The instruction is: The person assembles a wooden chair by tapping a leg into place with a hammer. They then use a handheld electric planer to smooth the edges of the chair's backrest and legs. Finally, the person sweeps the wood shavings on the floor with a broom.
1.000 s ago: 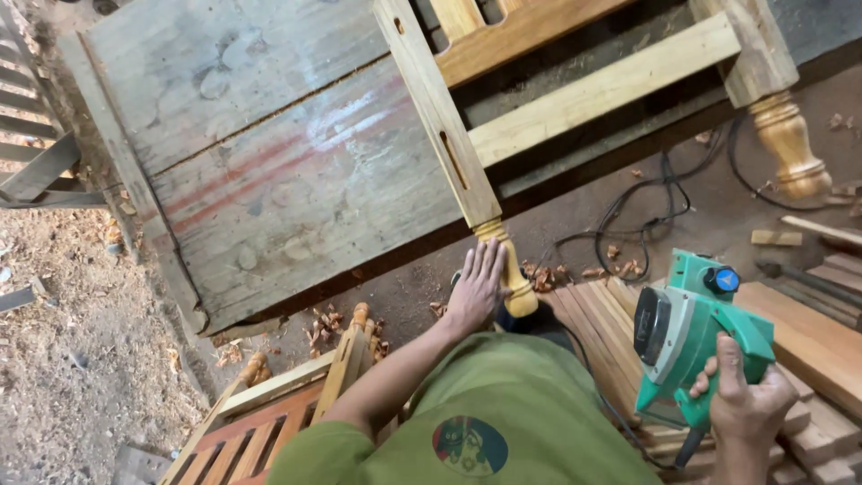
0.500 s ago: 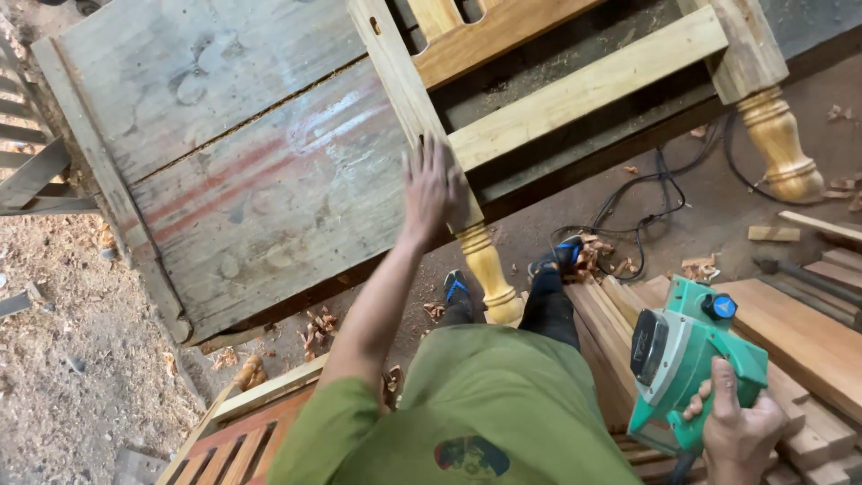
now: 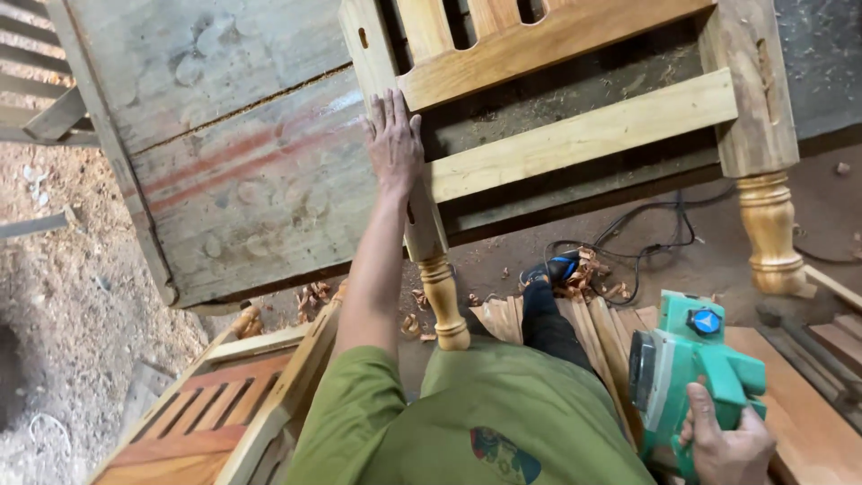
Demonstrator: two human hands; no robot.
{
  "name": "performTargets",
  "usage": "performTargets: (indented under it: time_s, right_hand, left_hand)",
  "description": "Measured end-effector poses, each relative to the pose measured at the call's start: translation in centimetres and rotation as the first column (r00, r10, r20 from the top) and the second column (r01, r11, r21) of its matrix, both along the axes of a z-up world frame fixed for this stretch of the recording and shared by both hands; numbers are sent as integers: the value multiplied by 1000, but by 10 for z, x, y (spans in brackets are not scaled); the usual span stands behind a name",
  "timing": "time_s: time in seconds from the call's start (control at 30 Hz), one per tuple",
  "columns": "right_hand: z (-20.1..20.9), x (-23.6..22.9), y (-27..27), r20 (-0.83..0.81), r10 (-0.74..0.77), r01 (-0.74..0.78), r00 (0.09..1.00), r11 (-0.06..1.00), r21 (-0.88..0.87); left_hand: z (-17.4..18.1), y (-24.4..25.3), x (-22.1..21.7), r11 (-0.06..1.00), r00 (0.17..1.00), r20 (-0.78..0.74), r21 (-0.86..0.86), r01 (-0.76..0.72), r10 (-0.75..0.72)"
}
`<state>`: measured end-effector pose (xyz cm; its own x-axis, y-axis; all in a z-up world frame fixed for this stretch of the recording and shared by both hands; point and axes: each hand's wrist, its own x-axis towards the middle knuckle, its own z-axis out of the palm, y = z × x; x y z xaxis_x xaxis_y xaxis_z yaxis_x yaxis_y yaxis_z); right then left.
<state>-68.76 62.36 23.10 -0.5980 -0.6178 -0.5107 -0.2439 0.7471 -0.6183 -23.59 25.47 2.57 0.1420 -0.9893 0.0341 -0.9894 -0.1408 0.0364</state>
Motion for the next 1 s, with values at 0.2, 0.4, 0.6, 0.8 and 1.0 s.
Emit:
performTargets:
  time_s: [0.2,0.4,0.6,0.8,1.0]
  right_hand:
    - [-14,-38,-29,-69,280,-266,958,950,164]
    - [-13,3,-78,164,459,-457,873,888,-55]
    - [-14,114,-120,327,458,-368,826,879,-303]
    - [30,209,-152,192,433,-315,881,838,-445]
    - [24,176,-123,279,367,-255,887,895,-366]
  left_hand:
    - [-1,6,2,1000,1000,12,-10,2,-2]
    - [21,-17,18,995,998,10,79,53,-54]
    - [38,-27,51,987,987,-53,37,155,-152]
    - [-11,3,83,994,931,-358,-49,-97,73]
    - [26,114,16,981,620,-763,102,-162,182]
